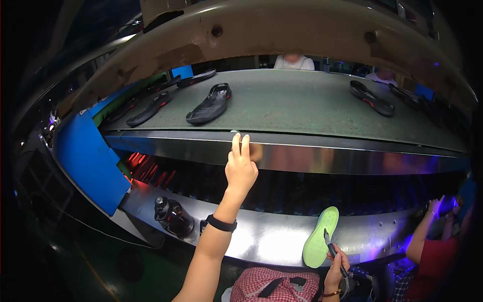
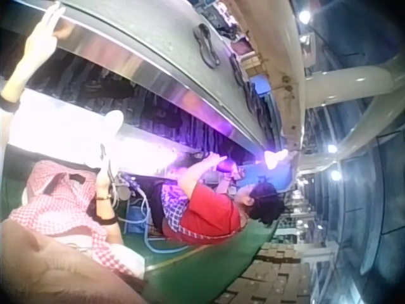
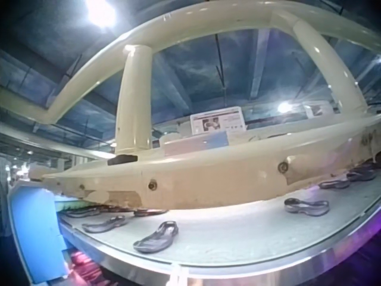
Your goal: Applying adhesive to the underside of shoe soles using a brush.
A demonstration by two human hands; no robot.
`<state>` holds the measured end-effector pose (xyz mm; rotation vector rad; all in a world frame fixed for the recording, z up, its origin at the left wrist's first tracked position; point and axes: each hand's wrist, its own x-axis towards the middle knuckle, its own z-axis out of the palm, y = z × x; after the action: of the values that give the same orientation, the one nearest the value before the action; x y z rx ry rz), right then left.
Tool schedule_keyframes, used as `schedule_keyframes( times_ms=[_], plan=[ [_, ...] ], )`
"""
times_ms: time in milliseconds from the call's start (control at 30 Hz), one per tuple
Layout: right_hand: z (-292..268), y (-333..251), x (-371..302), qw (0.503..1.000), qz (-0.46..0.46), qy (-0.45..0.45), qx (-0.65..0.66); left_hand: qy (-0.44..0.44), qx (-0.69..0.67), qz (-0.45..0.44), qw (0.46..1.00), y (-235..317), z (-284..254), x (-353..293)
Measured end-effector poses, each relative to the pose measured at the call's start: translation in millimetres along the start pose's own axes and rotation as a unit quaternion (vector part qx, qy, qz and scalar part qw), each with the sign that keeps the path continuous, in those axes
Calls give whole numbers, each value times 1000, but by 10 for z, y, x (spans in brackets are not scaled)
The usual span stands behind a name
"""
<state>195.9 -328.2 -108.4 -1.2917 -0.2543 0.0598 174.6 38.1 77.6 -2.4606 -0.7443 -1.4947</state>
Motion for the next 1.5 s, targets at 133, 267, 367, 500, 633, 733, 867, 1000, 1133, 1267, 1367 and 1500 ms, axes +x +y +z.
schedule_keyframes(
  times_ms=[133,267,367,500,633,733,867,1000,1133,1267,1367,1500],
  plan=[
    [-6,28,14,1000,2,-6,2,-13,-5,-8,1000,24,-21,5],
    [26,-17,16,1000,-13,-13,11,-46,-51,-25,997,29,-87,16],
    [17,-108,16,998,7,-65,17,-64,-48,1,997,6,-214,63],
    [-58,-187,81,991,47,-125,20,-132,45,47,989,13,-446,303],
    [-183,-139,243,980,85,-180,29,-162,-39,197,966,298,-518,735],
    [-256,-74,346,957,135,-210,145,-215,-57,269,937,776,-360,1086],
    [-290,-4,527,952,170,-208,145,-278,-24,338,899,1676,164,1610],
    [-310,38,729,951,192,-193,144,-350,7,358,866,2672,858,1959],
    [-374,52,845,953,205,-176,138,-374,-32,393,839,3433,1485,2073],
    [-465,86,864,955,213,-163,126,-377,-29,340,861,3805,1831,2071],
    [-508,161,849,954,222,-156,126,-447,-102,237,856,3796,1872,2150],
    [-525,279,822,953,218,-153,148,-293,32,380,877,3215,1609,2079]
  ],
)
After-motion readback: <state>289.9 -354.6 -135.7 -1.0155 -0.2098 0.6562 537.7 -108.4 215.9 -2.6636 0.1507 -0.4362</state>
